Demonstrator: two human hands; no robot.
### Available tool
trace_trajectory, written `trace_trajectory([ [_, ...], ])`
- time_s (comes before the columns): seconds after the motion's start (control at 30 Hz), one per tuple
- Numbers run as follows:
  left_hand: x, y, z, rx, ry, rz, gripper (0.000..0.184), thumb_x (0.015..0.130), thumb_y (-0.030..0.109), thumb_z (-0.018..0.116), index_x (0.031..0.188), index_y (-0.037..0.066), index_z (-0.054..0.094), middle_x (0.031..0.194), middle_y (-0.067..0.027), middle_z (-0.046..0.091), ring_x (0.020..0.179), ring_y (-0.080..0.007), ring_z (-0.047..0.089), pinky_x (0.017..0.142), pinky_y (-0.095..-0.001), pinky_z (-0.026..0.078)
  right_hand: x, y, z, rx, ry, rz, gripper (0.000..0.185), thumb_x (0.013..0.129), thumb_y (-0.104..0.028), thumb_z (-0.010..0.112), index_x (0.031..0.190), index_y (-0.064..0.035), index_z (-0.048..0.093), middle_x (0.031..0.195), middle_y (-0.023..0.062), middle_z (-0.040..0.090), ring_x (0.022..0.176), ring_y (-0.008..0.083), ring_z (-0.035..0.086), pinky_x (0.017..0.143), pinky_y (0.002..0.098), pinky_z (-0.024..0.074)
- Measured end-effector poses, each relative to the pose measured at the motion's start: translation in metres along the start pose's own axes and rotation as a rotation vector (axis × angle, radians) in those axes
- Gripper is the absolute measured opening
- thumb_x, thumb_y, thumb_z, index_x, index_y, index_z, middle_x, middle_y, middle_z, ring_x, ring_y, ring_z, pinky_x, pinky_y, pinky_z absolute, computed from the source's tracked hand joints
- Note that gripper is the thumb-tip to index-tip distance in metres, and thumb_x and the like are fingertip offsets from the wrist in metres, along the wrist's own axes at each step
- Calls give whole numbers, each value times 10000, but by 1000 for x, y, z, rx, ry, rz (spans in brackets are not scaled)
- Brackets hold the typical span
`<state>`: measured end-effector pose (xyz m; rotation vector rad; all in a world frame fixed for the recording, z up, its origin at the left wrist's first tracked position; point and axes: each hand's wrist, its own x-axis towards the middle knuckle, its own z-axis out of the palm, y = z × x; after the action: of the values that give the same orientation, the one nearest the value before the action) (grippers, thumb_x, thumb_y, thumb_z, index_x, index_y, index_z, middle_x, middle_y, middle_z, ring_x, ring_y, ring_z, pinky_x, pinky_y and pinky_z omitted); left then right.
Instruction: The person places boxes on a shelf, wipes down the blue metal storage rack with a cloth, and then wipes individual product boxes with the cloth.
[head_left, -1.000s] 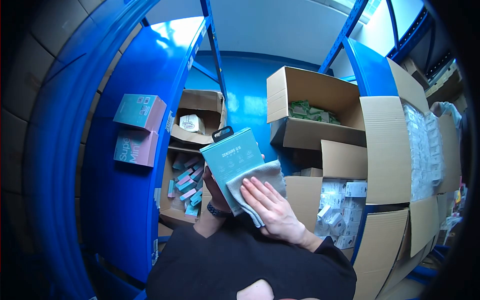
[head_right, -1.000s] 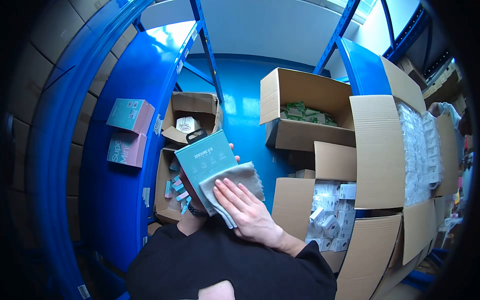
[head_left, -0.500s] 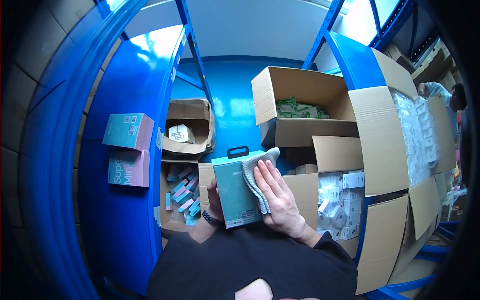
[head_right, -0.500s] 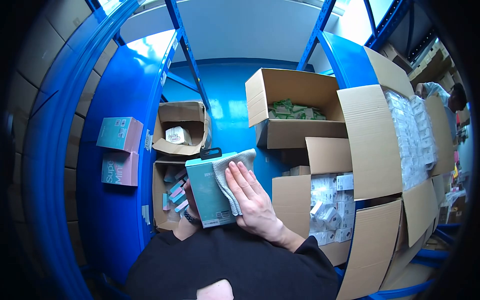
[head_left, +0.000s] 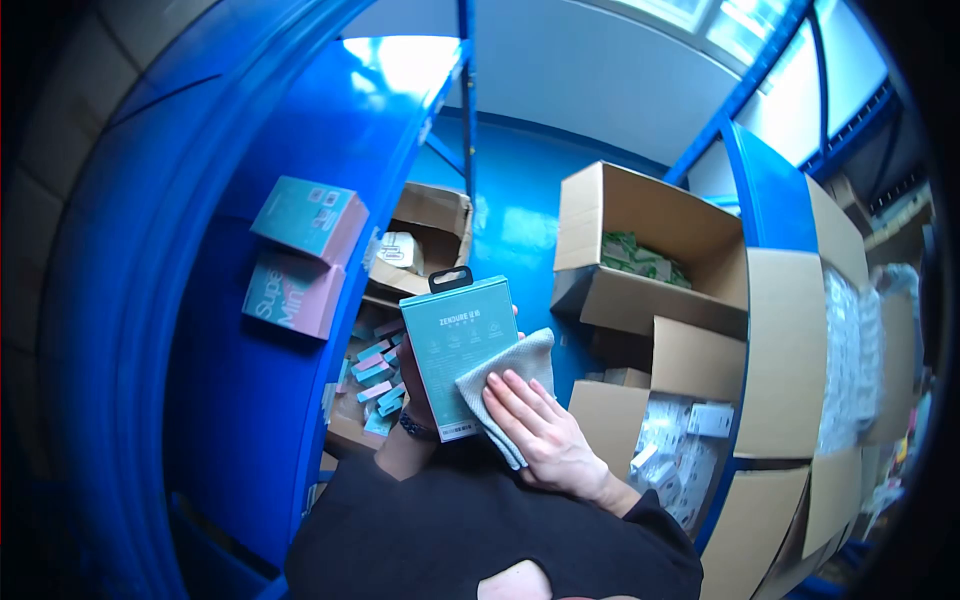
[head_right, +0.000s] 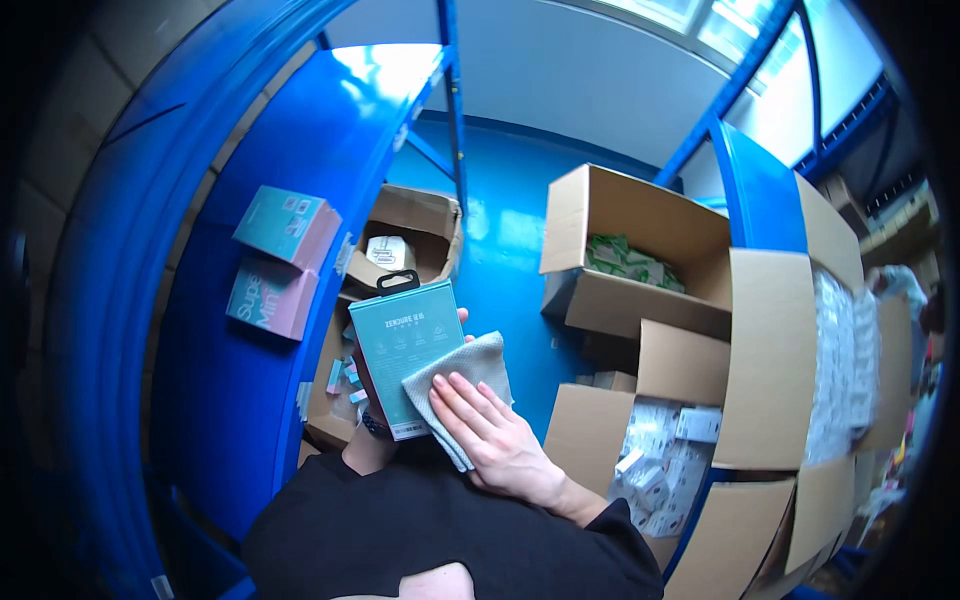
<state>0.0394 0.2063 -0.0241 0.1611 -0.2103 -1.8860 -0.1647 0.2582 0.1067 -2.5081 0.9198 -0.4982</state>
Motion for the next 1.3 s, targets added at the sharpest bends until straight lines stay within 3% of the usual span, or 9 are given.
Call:
trace_trajectory([
  [0.3,-34,40,28,-43,-79,278,920,894,705,594,1637,256,290,1688,-133,275,1495,-380,374,1189,-665,321,18,54,24,532,-209,-208,569,930,-135,530,1489,-27,530,1620,163,430,1542,348,332,1250,479,309],
  [0.43,-52,50,42,-33,-67,450,950,870,748,565,1639,262,293,1688,-134,281,1508,-417,344,1156,-726,311,-1,140,93,1324,28,533,396,1065,-257,514,1344,0,629,1352,133,645,1178,220,619,1058,381,460],
  [0.5,-66,51,12,42,25,541,942,868,737,562,1635,257,302,1677,-133,305,1494,-413,366,1152,-717,318,1,194,132,1199,223,856,414,1084,-319,518,1298,12,642,1197,104,697,1072,166,643,1008,357,487],
  [0.6,-89,57,-40,265,287,755,917,862,704,554,1623,244,331,1644,-133,376,1452,-403,431,1143,-691,336,0,293,192,1273,219,870,407,1085,-326,522,1281,10,642,1177,118,699,1040,188,667,964,337,512],
  [0.77,-84,86,19,477,481,835,867,850,668,556,1588,244,392,1599,-132,444,1388,-374,500,1085,-644,381,-47,416,262,1127,-19,1126,410,1090,-325,500,1280,19,618,1121,141,703,983,228,687,898,356,548],
  [0.83,-79,95,32,457,782,965,751,893,581,544,1534,198,454,1542,-143,500,1290,-334,561,1032,-542,426,-66,425,257,1025,-208,1148,436,1072,-364,510,1264,8,631,1123,139,705,969,238,688,869,373,553],
  [1.0,-51,151,40,360,983,1084,619,967,431,543,1467,68,507,1393,-159,605,1192,-296,609,998,-411,467,-63,456,239,647,-741,1197,525,1013,-496,538,1195,-26,683,1085,141,709,878,268,686,743,416,561],
  [1.17,-24,178,46,444,1169,1073,630,984,430,525,1485,52,471,1423,-186,572,1204,-311,607,1017,-388,461,-31,485,222,505,-1146,1209,595,984,-579,530,1092,-31,734,879,176,703,634,271,674,543,382,523],
  [1.3,-29,186,24,486,1158,1038,652,996,433,503,1521,57,414,1438,-192,553,1205,-316,604,1006,-400,464,7,478,214,601,-1111,1182,431,1053,-388,458,1075,-15,672,807,165,685,675,302,666,629,389,557],
])
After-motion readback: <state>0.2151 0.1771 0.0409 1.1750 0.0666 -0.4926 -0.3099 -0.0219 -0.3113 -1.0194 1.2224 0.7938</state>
